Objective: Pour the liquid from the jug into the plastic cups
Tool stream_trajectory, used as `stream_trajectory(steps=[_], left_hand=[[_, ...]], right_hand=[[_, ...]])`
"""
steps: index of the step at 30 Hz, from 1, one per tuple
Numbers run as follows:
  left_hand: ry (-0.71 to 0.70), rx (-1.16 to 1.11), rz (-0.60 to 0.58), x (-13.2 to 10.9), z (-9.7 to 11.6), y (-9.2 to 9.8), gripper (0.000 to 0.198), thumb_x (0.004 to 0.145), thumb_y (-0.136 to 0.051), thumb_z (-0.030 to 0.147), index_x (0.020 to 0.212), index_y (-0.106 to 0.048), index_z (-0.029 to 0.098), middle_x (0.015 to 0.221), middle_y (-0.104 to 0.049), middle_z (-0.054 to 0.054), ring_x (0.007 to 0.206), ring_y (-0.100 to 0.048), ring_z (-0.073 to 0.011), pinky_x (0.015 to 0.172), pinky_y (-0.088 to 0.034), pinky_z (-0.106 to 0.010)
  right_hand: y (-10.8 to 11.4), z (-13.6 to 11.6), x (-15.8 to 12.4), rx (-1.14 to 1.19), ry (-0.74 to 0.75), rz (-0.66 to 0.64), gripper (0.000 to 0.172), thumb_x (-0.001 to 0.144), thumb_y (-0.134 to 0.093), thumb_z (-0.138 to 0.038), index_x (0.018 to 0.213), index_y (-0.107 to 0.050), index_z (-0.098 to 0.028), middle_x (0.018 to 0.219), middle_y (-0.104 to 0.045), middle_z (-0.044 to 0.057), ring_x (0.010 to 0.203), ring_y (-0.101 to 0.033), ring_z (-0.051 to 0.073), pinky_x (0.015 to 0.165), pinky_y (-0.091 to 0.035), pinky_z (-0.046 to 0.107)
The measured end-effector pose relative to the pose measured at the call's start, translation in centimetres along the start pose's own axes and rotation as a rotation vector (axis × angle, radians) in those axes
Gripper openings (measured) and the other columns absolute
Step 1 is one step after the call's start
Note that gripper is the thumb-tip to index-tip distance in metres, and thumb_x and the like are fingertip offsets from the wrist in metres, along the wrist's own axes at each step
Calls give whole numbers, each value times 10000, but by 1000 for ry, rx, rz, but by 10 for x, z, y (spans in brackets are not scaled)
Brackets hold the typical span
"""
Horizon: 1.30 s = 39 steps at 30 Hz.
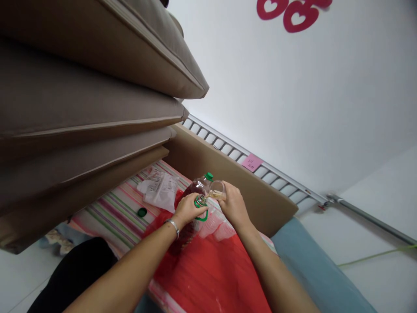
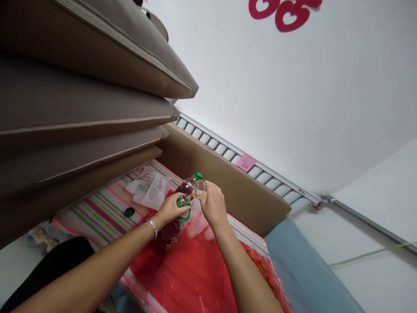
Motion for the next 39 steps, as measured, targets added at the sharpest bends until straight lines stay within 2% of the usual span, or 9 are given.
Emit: stream_trajectory(steps=[10,15,19,22,24,27,29,33,39], left_hand=[[1,3,4,0,0,-1,352,683,-727,393,974,-648,211,951,-708,-45,887,-648,-224,785,-487,-314],[8,4,11,0,3,0,337,674,-730,356,965,-653,204,946,-710,-47,880,-646,-222,795,-483,-319],[17,9,7,-1,5,1,321,672,-731,348,947,-655,202,917,-708,-43,847,-646,-218,767,-484,-317],[18,1,-3,-1,6,2,318,688,-724,357,960,-655,208,922,-712,-36,858,-651,-211,779,-488,-313],[16,-7,-7,0,6,2,316,699,-719,356,973,-655,212,946,-715,-35,882,-654,-205,803,-491,-309],[14,-13,-10,0,5,1,312,703,-720,353,976,-657,214,967,-718,-39,895,-658,-204,819,-495,-311],[12,-15,-12,0,4,0,313,703,-722,355,974,-657,214,963,-717,-41,892,-659,-206,817,-498,-315],[5,-23,-16,0,3,-1,329,709,-717,352,996,-646,209,968,-710,-45,906,-656,-211,831,-496,-327],[3,-36,-34,1,5,0,318,727,-702,351,998,-633,200,947,-705,-43,879,-650,-207,804,-494,-325]], right_hand=[[1,-14,1,-163,157,-58,579,731,-484,-68,1307,-513,-125,1305,-570,184,1234,-501,320,1000,-441,488],[0,-26,4,-258,339,-99,540,804,-460,-59,1337,-502,-139,1353,-559,172,1273,-485,306,1028,-402,491],[1,-33,10,-202,365,-121,493,822,-471,-67,1307,-533,-130,1356,-566,175,1287,-480,300,1067,-351,507],[-2,-20,4,25,165,-94,501,779,-571,-158,1279,-546,-146,1321,-595,161,1244,-523,299,1059,-370,492],[-10,2,-14,264,-138,-15,551,747,-643,-284,1272,-535,-154,1276,-623,158,1178,-578,298,1016,-421,472],[-39,42,-63,611,-706,149,698,672,-701,-470,1256,-520,-131,1212,-655,182,1096,-633,301,942,-479,437],[-65,61,-97,734,-938,202,747,621,-713,-516,1233,-531,-129,1190,-666,184,1093,-636,301,928,-485,412],[-112,78,-133,735,-1084,227,821,577,-705,-588,1237,-540,-129,1185,-660,178,1096,-629,306,926,-480,394],[-167,86,-143,682,-1194,303,907,603,-636,-649,1342,-453,-155,1251,-612,154,1157,-583,300,948,-462,392]])
Point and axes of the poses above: each hand's wrist, its own x-axis towards the middle knuckle, its own y-axis out of the back of the hand, z = x × y, the point moved 3 cm from there along x, towards the middle knuckle
